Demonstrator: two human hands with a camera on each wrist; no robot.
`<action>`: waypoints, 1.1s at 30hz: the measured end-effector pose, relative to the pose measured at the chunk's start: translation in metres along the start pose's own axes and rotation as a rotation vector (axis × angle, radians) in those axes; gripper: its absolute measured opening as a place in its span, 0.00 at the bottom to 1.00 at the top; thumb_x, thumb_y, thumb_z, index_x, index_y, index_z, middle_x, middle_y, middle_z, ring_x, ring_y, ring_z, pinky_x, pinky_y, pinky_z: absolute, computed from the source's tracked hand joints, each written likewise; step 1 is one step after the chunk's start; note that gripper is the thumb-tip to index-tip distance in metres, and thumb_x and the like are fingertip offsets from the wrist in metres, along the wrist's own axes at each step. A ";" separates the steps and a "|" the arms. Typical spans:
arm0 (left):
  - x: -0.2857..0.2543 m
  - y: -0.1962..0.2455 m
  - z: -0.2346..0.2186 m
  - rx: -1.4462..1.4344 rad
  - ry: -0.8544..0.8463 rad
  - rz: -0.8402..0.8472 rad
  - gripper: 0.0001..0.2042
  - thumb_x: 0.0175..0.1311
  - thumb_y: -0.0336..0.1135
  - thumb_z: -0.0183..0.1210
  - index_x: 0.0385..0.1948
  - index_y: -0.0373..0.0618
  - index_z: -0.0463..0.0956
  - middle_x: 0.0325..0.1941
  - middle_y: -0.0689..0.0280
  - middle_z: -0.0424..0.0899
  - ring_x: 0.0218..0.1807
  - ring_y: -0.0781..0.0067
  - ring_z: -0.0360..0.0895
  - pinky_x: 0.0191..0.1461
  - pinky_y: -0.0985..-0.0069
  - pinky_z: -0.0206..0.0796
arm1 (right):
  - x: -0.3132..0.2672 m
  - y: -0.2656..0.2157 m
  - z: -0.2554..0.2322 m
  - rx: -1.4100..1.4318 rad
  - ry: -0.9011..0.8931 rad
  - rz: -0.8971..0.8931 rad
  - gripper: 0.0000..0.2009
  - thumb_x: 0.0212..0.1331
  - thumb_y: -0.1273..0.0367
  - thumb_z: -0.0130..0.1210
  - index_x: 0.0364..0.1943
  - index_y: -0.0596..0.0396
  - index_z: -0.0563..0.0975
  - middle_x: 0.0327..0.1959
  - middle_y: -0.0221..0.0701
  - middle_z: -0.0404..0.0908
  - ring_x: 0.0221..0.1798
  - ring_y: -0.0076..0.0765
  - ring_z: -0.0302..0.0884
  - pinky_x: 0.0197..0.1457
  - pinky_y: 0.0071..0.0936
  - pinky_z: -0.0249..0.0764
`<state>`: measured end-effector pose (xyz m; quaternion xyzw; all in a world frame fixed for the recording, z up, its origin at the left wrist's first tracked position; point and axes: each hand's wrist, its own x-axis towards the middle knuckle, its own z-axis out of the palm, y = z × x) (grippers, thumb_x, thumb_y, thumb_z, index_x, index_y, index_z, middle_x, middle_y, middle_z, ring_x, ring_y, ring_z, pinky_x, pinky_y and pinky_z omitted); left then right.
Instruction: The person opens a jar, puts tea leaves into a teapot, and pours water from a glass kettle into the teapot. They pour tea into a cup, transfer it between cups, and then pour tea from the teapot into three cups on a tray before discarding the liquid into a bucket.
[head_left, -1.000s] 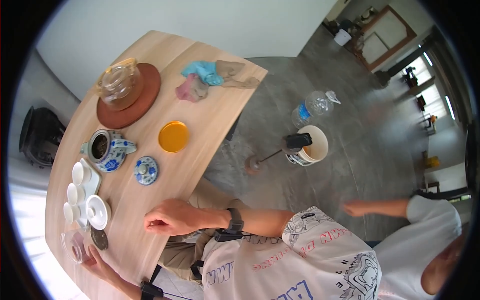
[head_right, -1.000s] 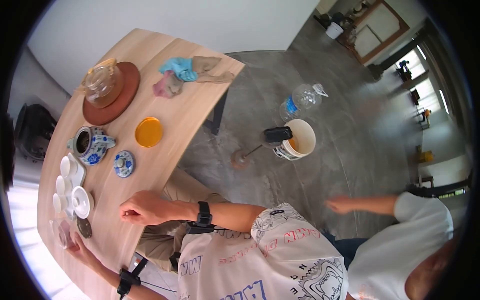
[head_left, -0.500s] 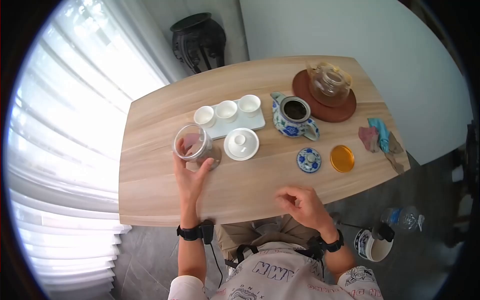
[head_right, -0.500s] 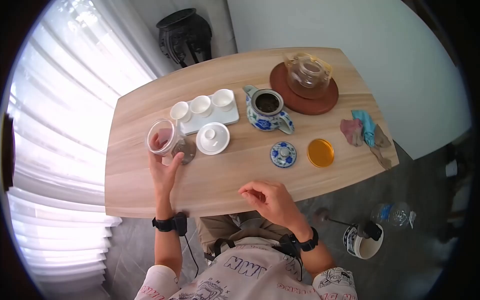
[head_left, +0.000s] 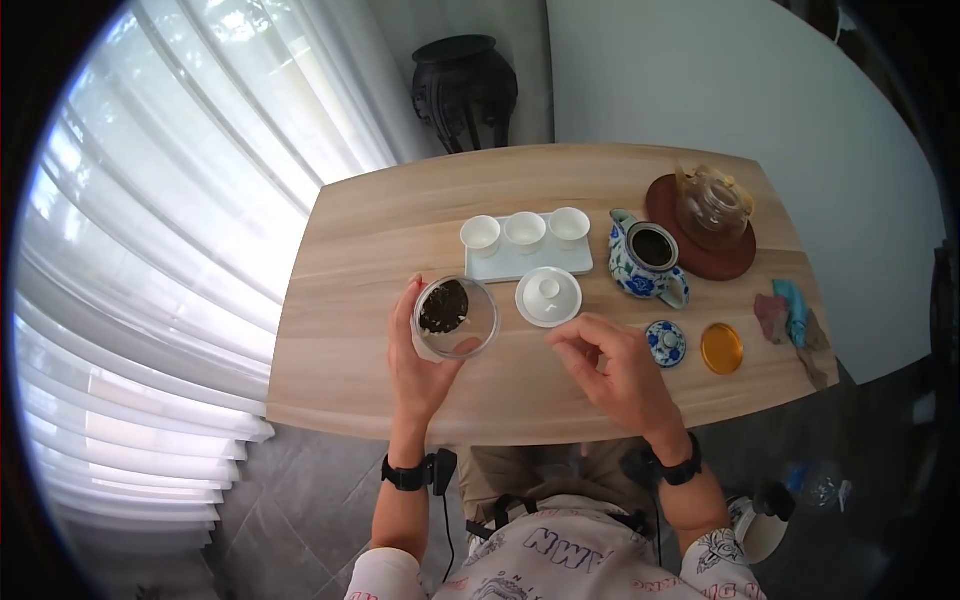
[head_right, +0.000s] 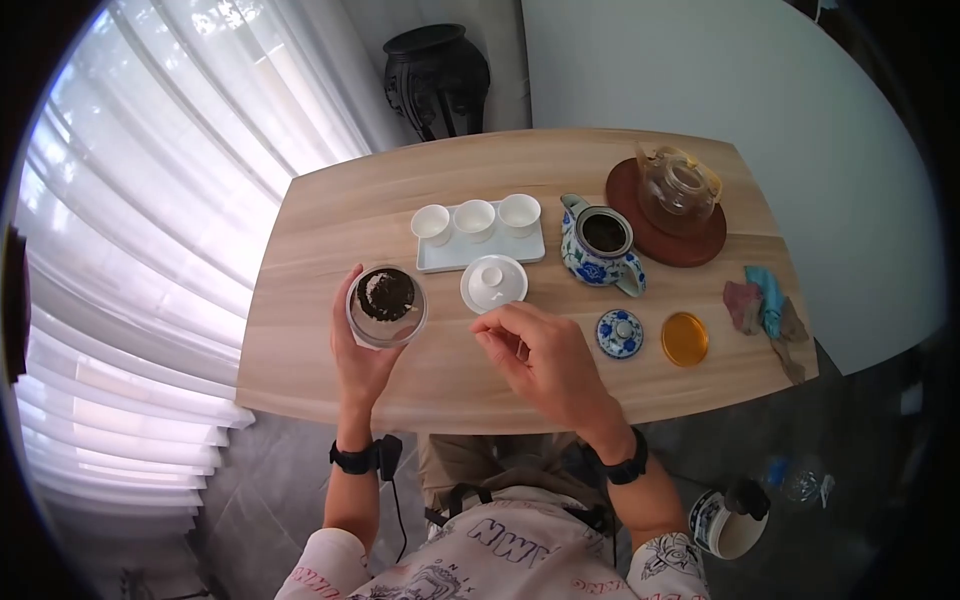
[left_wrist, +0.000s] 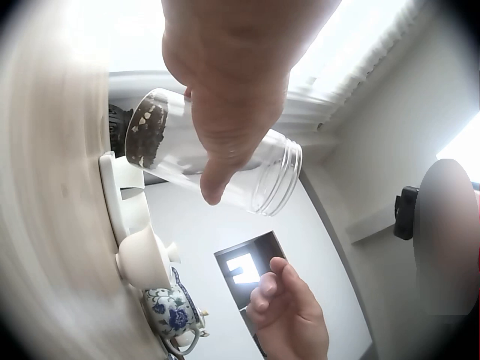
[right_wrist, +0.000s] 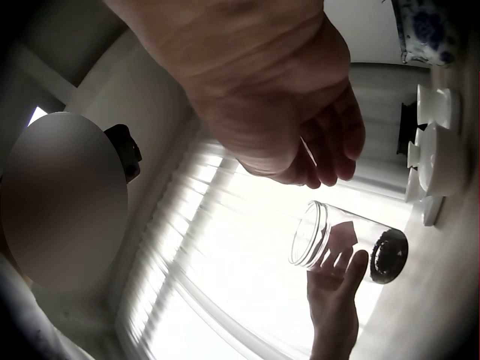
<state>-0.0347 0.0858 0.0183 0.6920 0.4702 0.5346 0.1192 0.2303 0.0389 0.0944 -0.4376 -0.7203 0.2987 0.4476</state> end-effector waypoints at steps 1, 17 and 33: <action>0.000 0.001 -0.003 0.018 0.002 0.016 0.48 0.47 0.31 0.82 0.74 0.40 0.64 0.77 0.51 0.70 0.71 0.54 0.76 0.73 0.61 0.71 | 0.001 0.000 0.003 0.004 -0.001 0.003 0.04 0.68 0.73 0.62 0.42 0.59 0.83 0.32 0.34 0.84 0.26 0.31 0.79 0.32 0.28 0.75; -0.004 0.010 -0.014 0.216 -0.082 0.228 0.44 0.49 0.33 0.79 0.73 0.42 0.67 0.76 0.52 0.73 0.77 0.44 0.68 0.79 0.50 0.61 | 0.018 -0.011 0.048 -0.126 -0.091 -0.328 0.07 0.62 0.76 0.59 0.42 0.60 0.82 0.42 0.41 0.85 0.45 0.46 0.85 0.48 0.38 0.80; 0.002 0.034 -0.020 0.416 -0.193 0.357 0.41 0.49 0.33 0.76 0.71 0.43 0.71 0.76 0.54 0.73 0.79 0.43 0.65 0.81 0.49 0.56 | 0.056 0.047 0.094 -0.290 -0.540 -0.368 0.23 0.57 0.79 0.61 0.60 0.61 0.77 0.53 0.47 0.85 0.57 0.54 0.83 0.61 0.43 0.78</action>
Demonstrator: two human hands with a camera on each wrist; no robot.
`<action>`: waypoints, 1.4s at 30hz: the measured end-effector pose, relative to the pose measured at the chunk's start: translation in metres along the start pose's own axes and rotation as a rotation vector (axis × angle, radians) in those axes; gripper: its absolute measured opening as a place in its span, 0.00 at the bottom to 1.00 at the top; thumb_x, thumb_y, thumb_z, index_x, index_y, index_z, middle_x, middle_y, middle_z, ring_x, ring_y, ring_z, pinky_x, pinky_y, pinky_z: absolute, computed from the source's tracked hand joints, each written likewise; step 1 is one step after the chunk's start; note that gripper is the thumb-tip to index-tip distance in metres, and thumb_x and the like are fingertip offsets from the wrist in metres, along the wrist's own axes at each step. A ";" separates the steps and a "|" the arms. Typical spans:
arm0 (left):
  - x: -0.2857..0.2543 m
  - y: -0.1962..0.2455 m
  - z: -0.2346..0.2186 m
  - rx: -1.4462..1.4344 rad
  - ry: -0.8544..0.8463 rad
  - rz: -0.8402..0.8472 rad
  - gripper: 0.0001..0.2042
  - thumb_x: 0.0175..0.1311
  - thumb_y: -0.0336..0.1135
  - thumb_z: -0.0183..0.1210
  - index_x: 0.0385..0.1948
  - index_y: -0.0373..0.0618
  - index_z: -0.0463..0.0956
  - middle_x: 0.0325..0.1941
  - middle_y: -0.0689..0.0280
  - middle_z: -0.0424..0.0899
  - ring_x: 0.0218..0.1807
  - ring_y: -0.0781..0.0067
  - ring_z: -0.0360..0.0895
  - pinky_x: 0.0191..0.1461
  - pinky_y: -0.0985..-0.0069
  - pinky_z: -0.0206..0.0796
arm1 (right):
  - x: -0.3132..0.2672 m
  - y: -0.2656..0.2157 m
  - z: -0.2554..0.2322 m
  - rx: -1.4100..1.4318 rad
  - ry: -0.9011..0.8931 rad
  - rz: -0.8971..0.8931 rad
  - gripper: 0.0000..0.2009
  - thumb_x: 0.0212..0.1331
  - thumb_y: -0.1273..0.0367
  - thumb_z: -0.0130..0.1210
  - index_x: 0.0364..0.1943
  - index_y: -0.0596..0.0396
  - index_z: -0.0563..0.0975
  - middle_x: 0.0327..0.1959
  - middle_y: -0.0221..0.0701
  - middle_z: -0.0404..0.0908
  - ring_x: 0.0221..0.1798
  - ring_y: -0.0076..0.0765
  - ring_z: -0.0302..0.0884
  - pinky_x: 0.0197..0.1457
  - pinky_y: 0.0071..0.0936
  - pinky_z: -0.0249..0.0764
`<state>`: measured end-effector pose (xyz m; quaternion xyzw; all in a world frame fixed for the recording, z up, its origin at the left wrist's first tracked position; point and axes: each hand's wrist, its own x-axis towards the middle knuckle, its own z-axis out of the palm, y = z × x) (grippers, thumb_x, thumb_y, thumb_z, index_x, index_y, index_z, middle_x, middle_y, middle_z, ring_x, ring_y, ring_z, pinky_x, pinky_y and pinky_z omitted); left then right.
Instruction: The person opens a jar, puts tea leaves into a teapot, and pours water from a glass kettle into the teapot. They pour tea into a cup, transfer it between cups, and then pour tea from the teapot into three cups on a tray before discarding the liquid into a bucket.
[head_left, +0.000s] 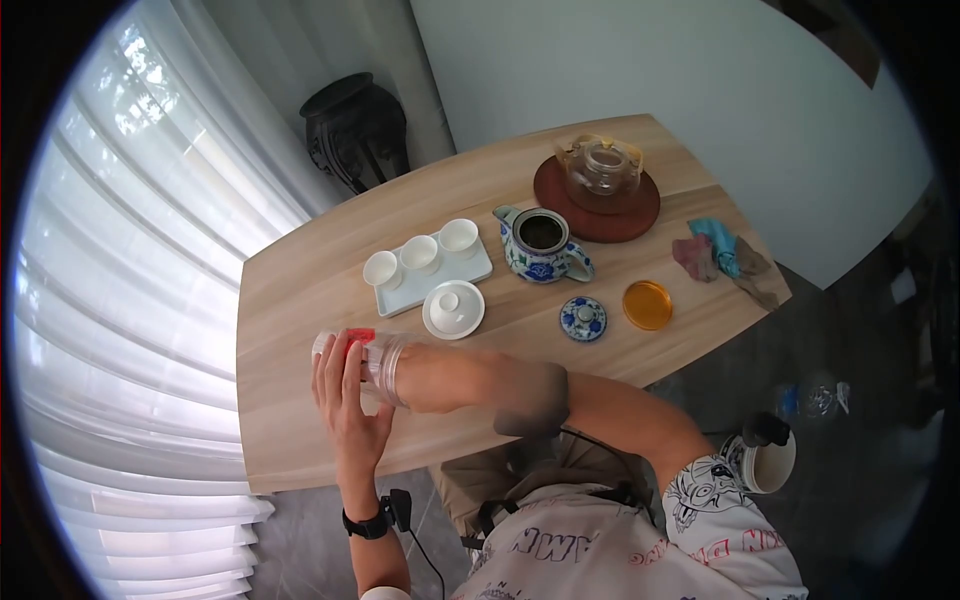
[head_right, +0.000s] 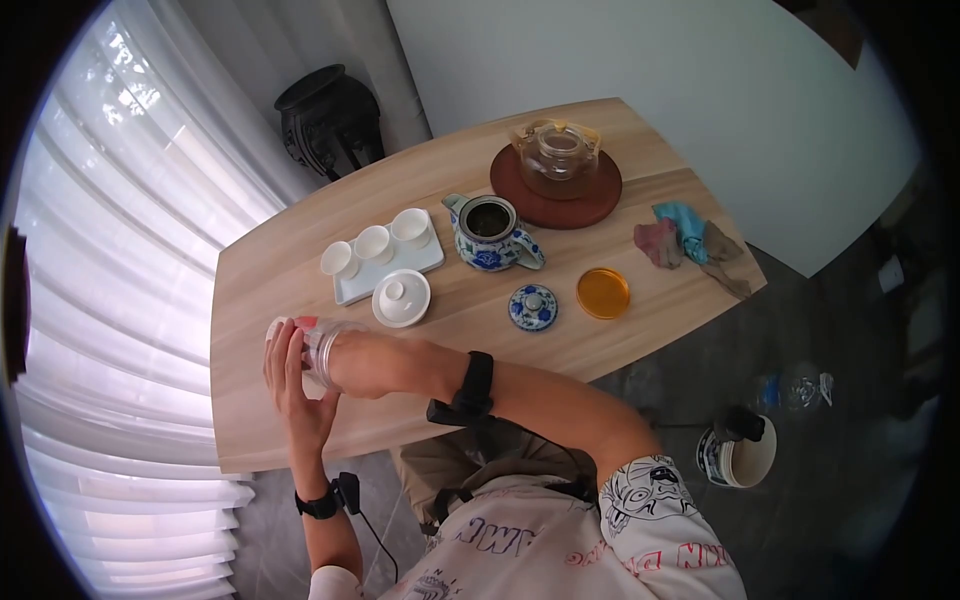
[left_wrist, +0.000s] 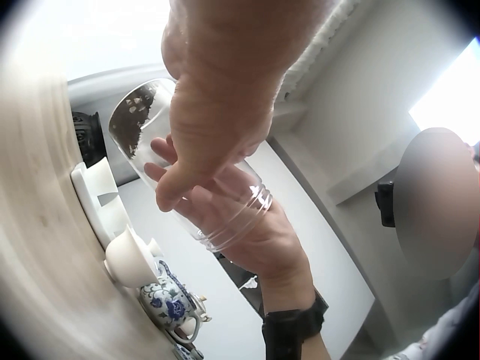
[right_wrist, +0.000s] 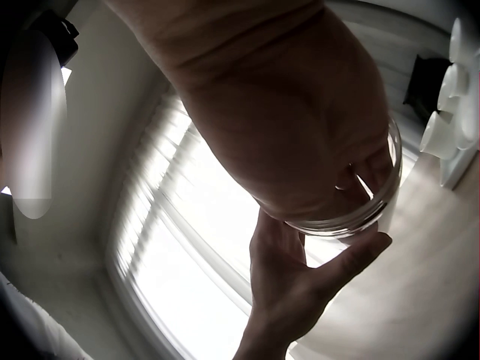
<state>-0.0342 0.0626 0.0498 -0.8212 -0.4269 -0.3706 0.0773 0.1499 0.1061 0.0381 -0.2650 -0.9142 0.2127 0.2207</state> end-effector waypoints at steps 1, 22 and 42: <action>0.000 0.001 0.000 -0.009 -0.001 -0.003 0.42 0.46 0.29 0.75 0.71 0.44 0.70 0.76 0.54 0.73 0.79 0.44 0.65 0.81 0.48 0.55 | 0.002 -0.001 -0.003 0.008 -0.026 -0.006 0.25 0.59 0.78 0.59 0.64 0.59 0.75 0.54 0.47 0.84 0.57 0.55 0.82 0.62 0.44 0.77; -0.003 0.012 0.009 -0.183 -0.060 -0.185 0.47 0.39 0.26 0.77 0.72 0.43 0.69 0.74 0.54 0.75 0.74 0.47 0.71 0.77 0.52 0.62 | -0.035 -0.024 -0.048 0.064 0.059 -0.003 0.08 0.54 0.82 0.62 0.39 0.65 0.80 0.39 0.49 0.87 0.43 0.57 0.87 0.47 0.45 0.82; -0.014 0.006 0.013 -0.628 -0.021 -0.504 0.51 0.50 0.40 0.82 0.77 0.35 0.61 0.71 0.53 0.77 0.73 0.59 0.73 0.76 0.57 0.63 | -0.106 0.048 -0.177 0.163 0.520 0.535 0.08 0.67 0.72 0.61 0.41 0.66 0.84 0.31 0.39 0.87 0.31 0.30 0.85 0.39 0.29 0.79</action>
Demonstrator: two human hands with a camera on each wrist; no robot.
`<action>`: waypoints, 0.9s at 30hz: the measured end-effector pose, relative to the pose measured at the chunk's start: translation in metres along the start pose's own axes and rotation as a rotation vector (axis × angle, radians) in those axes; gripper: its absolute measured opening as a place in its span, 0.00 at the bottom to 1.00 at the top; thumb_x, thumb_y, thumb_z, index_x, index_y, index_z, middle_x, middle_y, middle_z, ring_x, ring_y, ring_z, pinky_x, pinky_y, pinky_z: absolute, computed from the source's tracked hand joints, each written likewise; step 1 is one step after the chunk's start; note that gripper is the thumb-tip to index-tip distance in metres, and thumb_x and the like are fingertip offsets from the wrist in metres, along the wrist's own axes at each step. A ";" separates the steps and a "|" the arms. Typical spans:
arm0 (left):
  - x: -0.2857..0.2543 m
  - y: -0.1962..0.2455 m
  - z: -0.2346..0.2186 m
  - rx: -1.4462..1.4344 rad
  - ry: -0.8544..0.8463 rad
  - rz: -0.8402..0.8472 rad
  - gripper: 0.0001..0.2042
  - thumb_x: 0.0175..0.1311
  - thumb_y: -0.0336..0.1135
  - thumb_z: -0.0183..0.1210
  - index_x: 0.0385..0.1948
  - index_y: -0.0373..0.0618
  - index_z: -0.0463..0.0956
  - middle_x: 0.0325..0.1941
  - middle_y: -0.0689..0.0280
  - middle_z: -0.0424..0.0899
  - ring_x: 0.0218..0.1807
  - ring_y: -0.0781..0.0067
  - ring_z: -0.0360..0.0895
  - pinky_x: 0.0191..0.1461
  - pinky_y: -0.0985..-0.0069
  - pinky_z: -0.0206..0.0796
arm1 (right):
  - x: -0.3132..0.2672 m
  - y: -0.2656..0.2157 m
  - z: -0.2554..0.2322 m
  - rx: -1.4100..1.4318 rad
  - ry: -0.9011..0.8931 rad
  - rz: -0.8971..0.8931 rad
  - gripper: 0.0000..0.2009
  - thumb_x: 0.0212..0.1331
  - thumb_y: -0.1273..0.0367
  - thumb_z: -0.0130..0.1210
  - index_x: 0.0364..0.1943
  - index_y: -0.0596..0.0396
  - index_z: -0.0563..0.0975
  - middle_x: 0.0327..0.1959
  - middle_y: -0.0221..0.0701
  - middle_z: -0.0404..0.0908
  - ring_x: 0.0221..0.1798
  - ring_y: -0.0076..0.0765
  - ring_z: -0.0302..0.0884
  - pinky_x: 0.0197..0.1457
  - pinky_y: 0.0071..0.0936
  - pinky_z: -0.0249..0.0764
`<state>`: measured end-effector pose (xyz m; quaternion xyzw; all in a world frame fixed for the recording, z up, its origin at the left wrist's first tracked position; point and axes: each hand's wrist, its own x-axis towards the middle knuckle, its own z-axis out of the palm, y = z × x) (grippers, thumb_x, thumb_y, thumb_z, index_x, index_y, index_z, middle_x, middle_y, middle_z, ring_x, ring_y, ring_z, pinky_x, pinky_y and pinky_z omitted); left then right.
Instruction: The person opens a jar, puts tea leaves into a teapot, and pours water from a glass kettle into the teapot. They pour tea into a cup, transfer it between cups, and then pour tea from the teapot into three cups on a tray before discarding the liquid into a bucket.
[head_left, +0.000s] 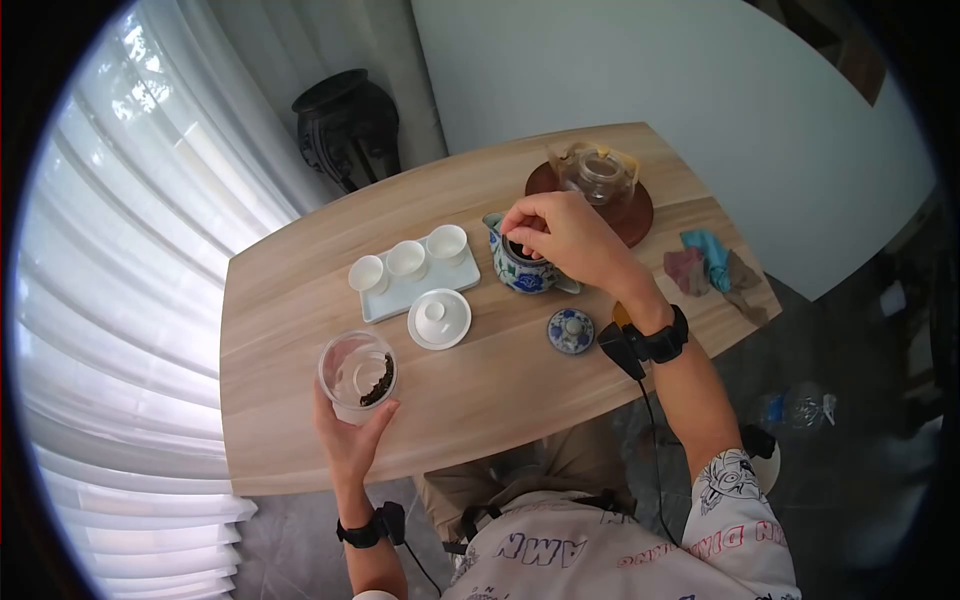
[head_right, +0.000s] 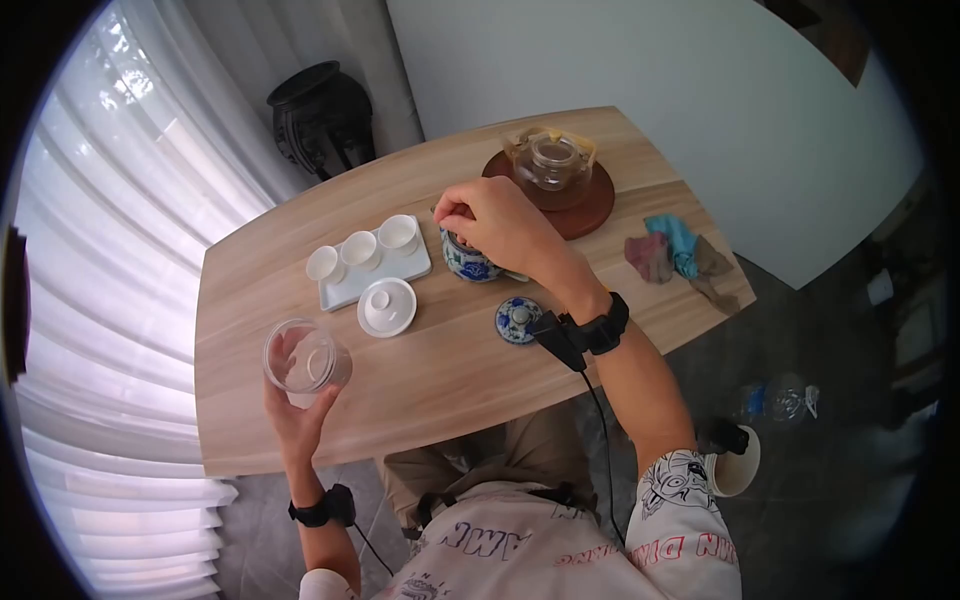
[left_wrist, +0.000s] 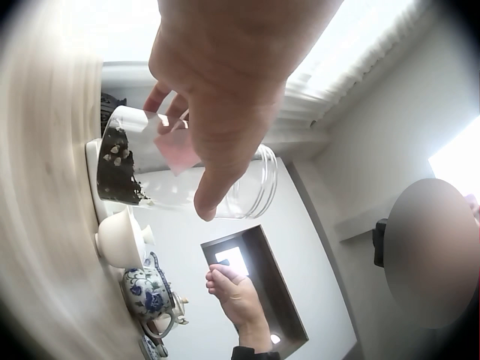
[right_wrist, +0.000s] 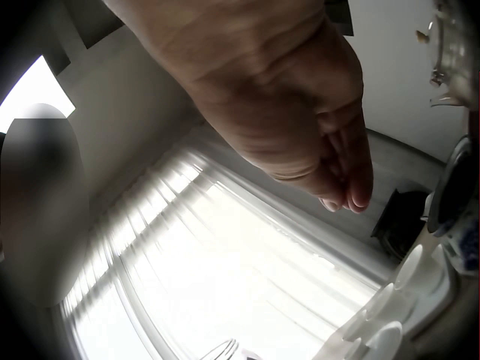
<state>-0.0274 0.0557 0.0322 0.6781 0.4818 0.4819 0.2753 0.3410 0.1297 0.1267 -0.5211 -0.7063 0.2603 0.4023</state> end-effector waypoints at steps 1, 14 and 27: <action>0.001 0.001 0.001 -0.008 0.002 -0.003 0.51 0.50 0.40 0.82 0.77 0.35 0.61 0.71 0.53 0.77 0.74 0.58 0.73 0.76 0.56 0.63 | 0.005 0.009 -0.006 -0.038 0.000 0.006 0.08 0.68 0.72 0.61 0.42 0.67 0.84 0.30 0.36 0.87 0.31 0.27 0.83 0.39 0.27 0.79; 0.006 -0.003 0.009 0.014 -0.018 -0.008 0.49 0.49 0.40 0.83 0.74 0.36 0.64 0.68 0.54 0.79 0.69 0.59 0.76 0.73 0.59 0.66 | 0.015 0.056 -0.003 -0.202 0.053 -0.066 0.07 0.65 0.75 0.58 0.42 0.64 0.85 0.38 0.45 0.88 0.40 0.49 0.86 0.46 0.38 0.80; 0.006 -0.005 0.011 0.052 -0.020 0.028 0.48 0.44 0.35 0.84 0.71 0.34 0.67 0.66 0.53 0.81 0.68 0.56 0.78 0.72 0.60 0.69 | 0.005 0.049 0.001 -0.198 0.047 -0.073 0.07 0.66 0.76 0.59 0.45 0.64 0.83 0.44 0.40 0.86 0.42 0.44 0.85 0.48 0.36 0.79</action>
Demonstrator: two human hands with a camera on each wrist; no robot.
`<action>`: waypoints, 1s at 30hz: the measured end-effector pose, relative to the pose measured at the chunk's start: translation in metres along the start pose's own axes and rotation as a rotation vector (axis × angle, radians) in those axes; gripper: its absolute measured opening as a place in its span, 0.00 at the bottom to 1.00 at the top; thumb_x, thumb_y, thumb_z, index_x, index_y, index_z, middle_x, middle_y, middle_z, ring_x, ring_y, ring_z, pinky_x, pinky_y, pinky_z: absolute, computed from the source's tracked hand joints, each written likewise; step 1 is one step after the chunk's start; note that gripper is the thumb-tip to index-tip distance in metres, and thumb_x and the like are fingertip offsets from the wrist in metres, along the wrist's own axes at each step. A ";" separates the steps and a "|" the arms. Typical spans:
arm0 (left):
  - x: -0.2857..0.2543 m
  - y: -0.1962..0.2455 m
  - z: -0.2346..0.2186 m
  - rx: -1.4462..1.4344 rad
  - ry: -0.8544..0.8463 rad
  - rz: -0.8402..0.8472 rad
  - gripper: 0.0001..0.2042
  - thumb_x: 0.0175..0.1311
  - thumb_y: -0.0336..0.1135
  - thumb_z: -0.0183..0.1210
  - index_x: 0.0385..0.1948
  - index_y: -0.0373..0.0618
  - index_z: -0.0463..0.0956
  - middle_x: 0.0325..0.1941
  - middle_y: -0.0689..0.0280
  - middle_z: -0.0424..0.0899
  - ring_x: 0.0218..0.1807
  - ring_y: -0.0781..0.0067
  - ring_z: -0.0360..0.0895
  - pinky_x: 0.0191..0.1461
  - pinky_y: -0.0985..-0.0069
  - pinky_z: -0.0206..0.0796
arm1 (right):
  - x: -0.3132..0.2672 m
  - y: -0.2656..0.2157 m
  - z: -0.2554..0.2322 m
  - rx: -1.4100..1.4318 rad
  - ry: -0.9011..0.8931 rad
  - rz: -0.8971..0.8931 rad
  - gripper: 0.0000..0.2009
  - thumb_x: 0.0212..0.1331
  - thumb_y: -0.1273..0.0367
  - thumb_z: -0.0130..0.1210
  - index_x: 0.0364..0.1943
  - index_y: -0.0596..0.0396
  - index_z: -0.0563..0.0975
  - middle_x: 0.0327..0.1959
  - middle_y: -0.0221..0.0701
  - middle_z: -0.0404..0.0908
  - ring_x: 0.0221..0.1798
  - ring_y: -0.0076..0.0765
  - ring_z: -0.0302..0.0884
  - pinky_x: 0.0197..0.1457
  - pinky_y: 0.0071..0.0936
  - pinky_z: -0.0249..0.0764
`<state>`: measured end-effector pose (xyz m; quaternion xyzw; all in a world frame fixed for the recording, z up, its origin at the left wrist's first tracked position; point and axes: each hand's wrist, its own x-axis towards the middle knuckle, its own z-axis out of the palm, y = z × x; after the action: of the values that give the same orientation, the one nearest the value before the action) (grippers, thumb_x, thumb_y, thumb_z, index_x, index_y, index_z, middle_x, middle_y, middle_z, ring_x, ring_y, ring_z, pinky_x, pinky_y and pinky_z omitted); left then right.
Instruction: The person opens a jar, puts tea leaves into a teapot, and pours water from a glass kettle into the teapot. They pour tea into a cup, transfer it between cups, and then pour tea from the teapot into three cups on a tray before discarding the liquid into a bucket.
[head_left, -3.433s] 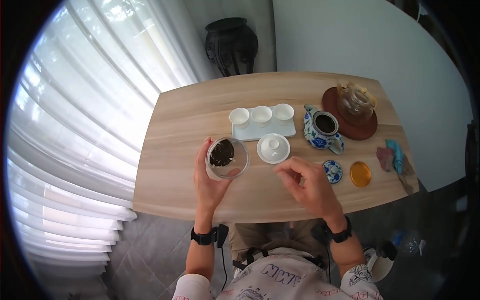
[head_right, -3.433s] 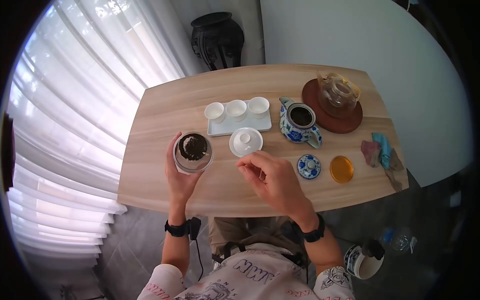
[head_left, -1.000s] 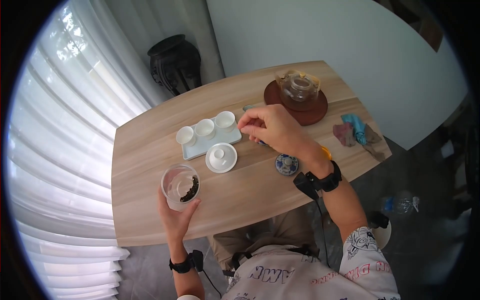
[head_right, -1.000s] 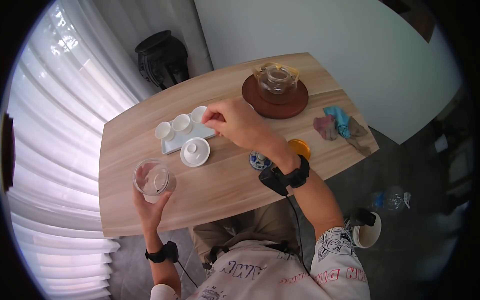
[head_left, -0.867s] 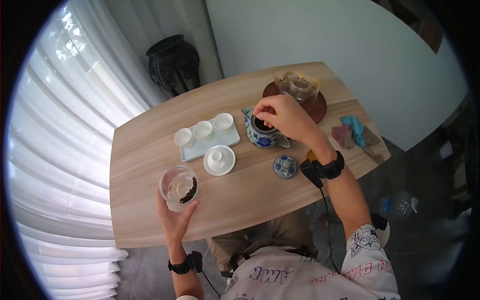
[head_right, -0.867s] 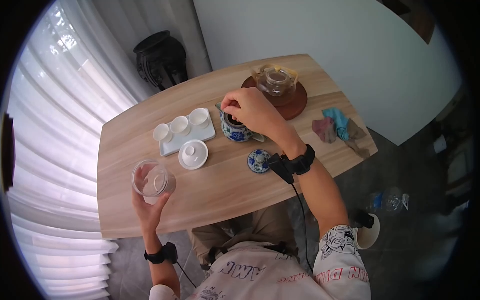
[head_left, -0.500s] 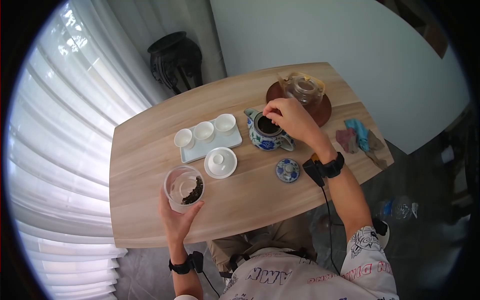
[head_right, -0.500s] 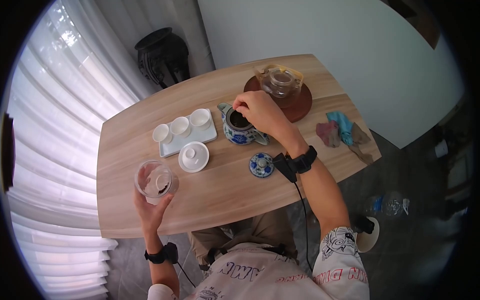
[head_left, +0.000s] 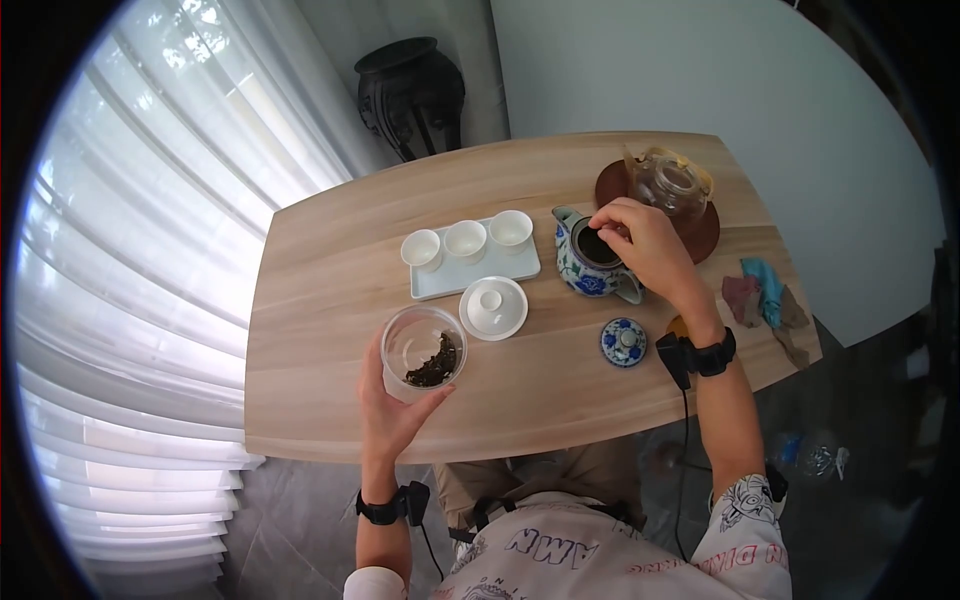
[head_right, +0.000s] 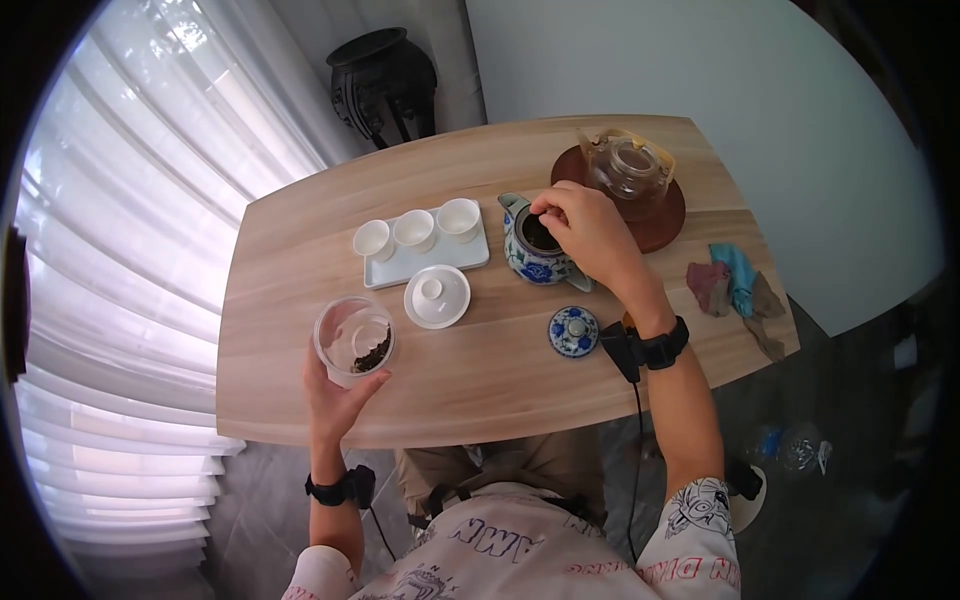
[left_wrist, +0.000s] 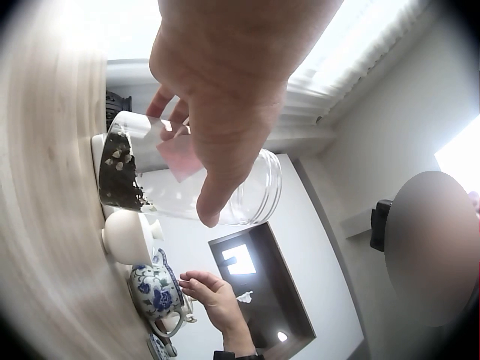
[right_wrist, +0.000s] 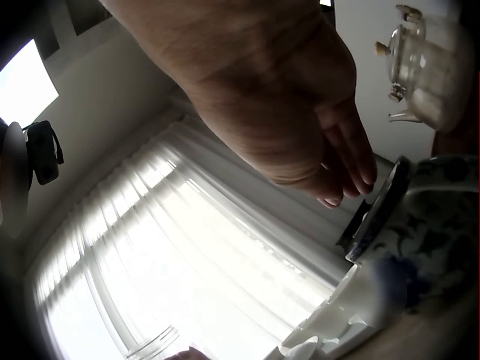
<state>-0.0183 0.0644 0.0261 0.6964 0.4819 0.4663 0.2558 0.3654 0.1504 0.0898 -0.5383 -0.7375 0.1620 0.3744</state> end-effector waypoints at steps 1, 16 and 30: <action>0.000 0.000 0.000 0.000 -0.002 0.007 0.48 0.44 0.35 0.84 0.71 0.34 0.67 0.66 0.53 0.81 0.69 0.56 0.78 0.72 0.60 0.69 | -0.001 0.003 0.001 0.019 0.002 -0.004 0.08 0.66 0.76 0.59 0.45 0.64 0.83 0.46 0.40 0.86 0.43 0.43 0.85 0.48 0.35 0.80; -0.010 -0.005 -0.002 -0.025 -0.035 -0.086 0.52 0.49 0.39 0.83 0.77 0.35 0.60 0.73 0.53 0.75 0.73 0.58 0.73 0.76 0.59 0.66 | -0.025 0.002 -0.009 0.074 0.111 -0.017 0.10 0.66 0.73 0.64 0.49 0.61 0.81 0.61 0.40 0.80 0.42 0.38 0.85 0.46 0.33 0.81; -0.023 -0.006 0.007 -0.131 -0.056 -0.094 0.53 0.49 0.39 0.84 0.77 0.32 0.60 0.73 0.53 0.74 0.74 0.59 0.72 0.78 0.58 0.63 | -0.142 -0.006 0.022 -0.158 -0.036 0.232 0.14 0.62 0.67 0.68 0.48 0.56 0.81 0.43 0.36 0.80 0.40 0.48 0.83 0.43 0.42 0.77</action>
<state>-0.0167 0.0465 0.0093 0.6675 0.4750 0.4648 0.3357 0.3651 0.0218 0.0250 -0.6447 -0.6875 0.1551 0.2961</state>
